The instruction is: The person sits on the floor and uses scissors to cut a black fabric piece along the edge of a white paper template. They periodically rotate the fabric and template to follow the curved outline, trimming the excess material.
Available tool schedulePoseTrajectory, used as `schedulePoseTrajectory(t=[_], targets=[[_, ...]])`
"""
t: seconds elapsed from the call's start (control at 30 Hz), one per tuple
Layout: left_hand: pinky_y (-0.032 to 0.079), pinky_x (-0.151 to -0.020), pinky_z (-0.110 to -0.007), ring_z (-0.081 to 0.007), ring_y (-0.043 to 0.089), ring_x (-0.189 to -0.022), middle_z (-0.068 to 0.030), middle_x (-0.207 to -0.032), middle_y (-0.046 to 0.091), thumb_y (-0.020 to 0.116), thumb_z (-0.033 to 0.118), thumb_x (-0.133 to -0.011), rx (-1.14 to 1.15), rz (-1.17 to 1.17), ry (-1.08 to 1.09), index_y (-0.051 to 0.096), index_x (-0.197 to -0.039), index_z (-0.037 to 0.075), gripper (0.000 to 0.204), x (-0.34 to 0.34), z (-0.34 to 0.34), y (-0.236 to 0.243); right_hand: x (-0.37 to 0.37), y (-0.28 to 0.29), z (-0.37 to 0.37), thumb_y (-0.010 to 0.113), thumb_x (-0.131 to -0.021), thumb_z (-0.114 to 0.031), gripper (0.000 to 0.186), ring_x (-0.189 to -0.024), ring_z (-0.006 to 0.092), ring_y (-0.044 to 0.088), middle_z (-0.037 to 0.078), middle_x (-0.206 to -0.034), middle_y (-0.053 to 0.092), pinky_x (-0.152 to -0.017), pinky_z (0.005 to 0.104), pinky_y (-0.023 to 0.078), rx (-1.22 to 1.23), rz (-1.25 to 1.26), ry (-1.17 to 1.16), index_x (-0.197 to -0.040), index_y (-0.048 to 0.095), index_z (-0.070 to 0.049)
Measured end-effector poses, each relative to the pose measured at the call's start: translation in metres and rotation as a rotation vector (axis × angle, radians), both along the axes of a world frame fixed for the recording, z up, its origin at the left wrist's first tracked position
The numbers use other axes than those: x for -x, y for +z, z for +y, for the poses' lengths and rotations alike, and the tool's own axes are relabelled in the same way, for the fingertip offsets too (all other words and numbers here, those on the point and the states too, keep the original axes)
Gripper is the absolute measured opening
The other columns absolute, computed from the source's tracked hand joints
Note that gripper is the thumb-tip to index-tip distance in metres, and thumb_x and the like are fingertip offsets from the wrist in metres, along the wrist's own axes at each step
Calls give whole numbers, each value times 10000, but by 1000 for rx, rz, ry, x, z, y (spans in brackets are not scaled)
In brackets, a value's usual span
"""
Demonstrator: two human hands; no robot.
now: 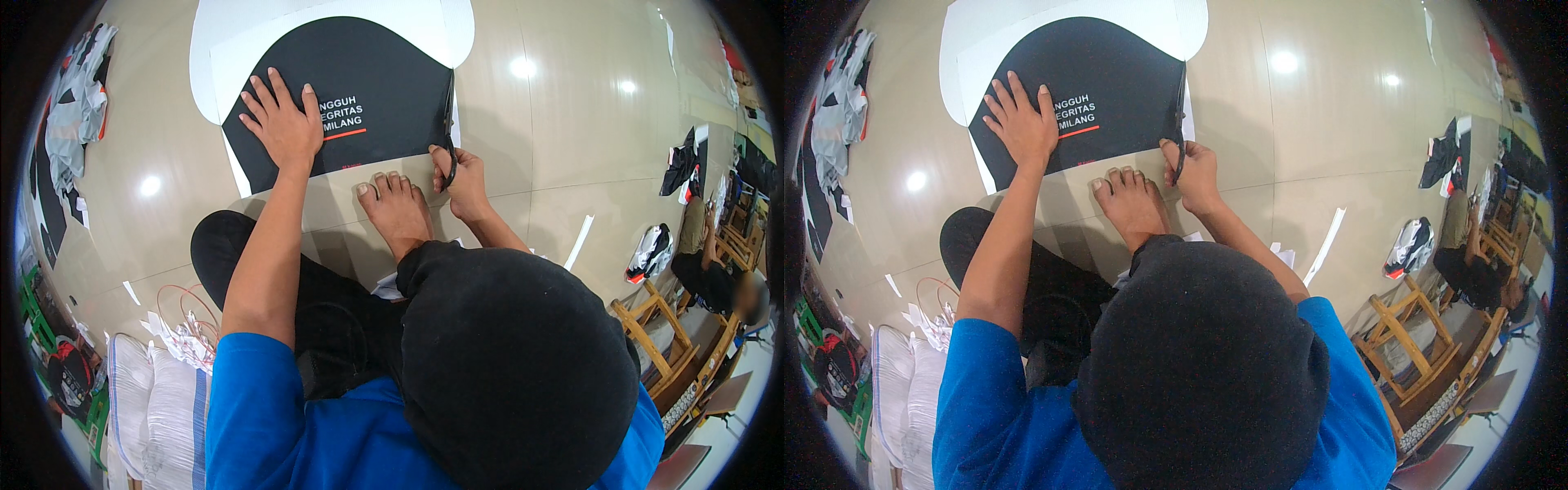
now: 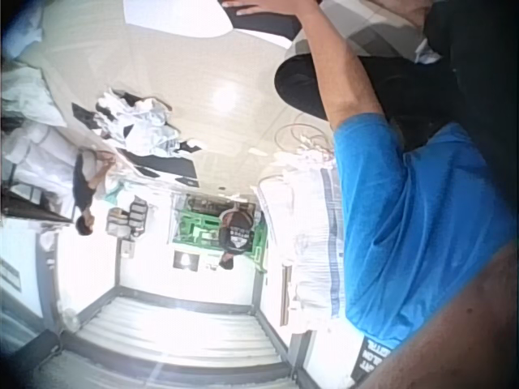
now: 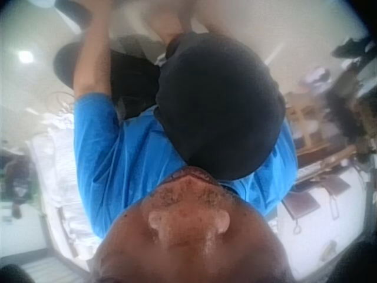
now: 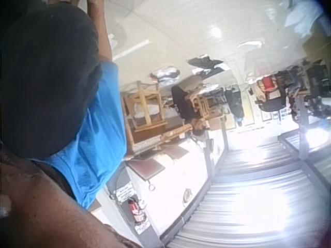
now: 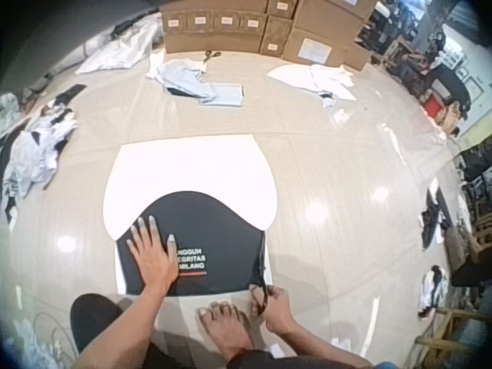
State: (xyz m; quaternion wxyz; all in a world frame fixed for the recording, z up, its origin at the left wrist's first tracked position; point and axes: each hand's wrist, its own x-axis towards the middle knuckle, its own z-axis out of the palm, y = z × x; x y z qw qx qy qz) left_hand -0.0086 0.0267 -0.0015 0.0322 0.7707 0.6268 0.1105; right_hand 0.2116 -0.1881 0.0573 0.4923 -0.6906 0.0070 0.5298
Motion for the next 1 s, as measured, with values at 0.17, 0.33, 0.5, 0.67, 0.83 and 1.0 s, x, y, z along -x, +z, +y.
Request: schedulePoseTrajectory(t=[0.17,0.33,0.5,0.67,0.83,1.0], targets=[[87,-1334,-689,-513,159,-1671,-251,-1806,248,416,581,-1126,3,3,3,309,-1754,104,796,-1,1,2,-1,2,1,822,-966,-260,310,-496,129,556,33,-639,610,-477,301,426,3,-20,11,-876,649,-19],[86,-1335,-686,-516,159,-1670,-250,-1807,247,416,581,-1126,3,-1,4,306,-1755,102,798,-1,0,3,-1,5,5,820,-966,-265,315,-491,132,551,32,-632,605,-471,307,422,-12,-30,12,-846,641,-35],[85,-1335,-685,-520,160,-1668,-254,-1807,244,415,579,-1127,11,-5,4,310,-1752,97,797,-2,0,4,-2,-3,4,827,-962,-260,316,-488,131,555,31,-632,607,-463,305,415,-18,-28,12,-840,640,-36],[83,-1336,-683,-520,160,-1668,-255,-1807,244,407,585,-1129,12,-9,4,307,-1754,105,794,-1,0,4,-1,-6,3,831,-963,-253,315,-487,129,555,33,-637,609,-461,302,410,-14,-13,0,-851,643,-27],[83,-1335,-683,-520,163,-1668,-251,-1806,253,413,581,-1129,1,-7,3,315,-1753,109,788,1,1,1,0,-6,4,828,-965,-248,312,-487,128,549,34,-643,610,-462,303,407,-31,-6,-6,-861,646,-18],[86,-1335,-684,-515,164,-1670,-247,-1806,257,429,577,-1125,3,-6,8,317,-1753,110,791,0,1,1,0,-4,4,830,-963,-253,310,-502,131,552,33,-657,610,-481,300,424,-25,5,2,-867,650,-20]])
